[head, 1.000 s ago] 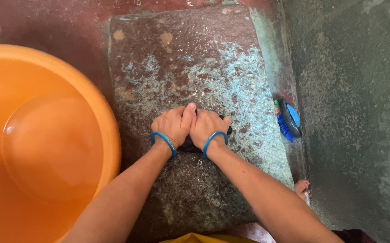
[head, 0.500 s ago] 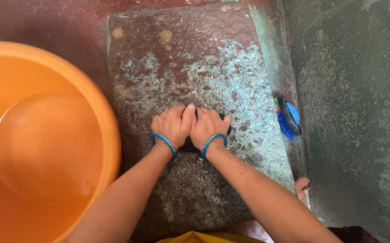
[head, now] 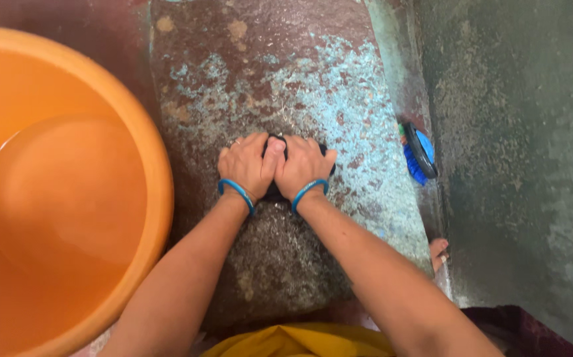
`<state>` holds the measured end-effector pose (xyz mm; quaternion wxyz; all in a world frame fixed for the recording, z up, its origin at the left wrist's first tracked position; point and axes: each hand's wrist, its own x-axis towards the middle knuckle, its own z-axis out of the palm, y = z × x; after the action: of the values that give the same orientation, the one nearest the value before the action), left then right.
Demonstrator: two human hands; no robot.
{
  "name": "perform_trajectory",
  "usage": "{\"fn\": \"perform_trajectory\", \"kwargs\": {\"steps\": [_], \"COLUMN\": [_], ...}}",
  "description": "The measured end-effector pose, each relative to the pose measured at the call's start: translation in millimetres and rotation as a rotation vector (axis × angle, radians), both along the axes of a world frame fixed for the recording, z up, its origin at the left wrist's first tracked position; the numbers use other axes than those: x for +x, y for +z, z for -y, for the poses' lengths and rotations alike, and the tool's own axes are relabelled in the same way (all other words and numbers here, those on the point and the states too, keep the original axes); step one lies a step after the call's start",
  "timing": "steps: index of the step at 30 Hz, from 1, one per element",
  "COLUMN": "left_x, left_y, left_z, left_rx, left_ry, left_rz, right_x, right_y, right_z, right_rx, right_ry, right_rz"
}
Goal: The person washes a black garment by hand. They repeatedly scoop water from an orange basin and pour it over the cloth on a stone slab, then scrub and wring the fabric.
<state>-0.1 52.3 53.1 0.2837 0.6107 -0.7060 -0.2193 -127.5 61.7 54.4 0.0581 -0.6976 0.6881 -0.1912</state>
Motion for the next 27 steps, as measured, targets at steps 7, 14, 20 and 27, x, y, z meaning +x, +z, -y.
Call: {"fn": "perform_trajectory", "kwargs": {"steps": [7,14,20,27], "left_x": [21.3,17.3,35.8,87.3], "left_y": [6.8,63.7,127.1,168.3], "left_z": [-14.8,-26.7,33.3,40.0], "left_rx": [0.219,-0.178,-0.478,0.096], "left_ry": [-0.141,0.038,-0.103,-0.216], "left_rz": [-0.124,0.065,-0.444,-0.579], "right_x": [-24.3,-62.8,-82.0,-44.3], "right_y": [4.6,27.1,129.2,174.0], "right_z": [2.3,-8.8,3.8,-18.7], "right_rx": [0.238,0.273,-0.42,0.397], "right_ry": [0.091,0.024,0.202,0.455], "right_rz": [0.233,0.839,0.774,0.036]}}
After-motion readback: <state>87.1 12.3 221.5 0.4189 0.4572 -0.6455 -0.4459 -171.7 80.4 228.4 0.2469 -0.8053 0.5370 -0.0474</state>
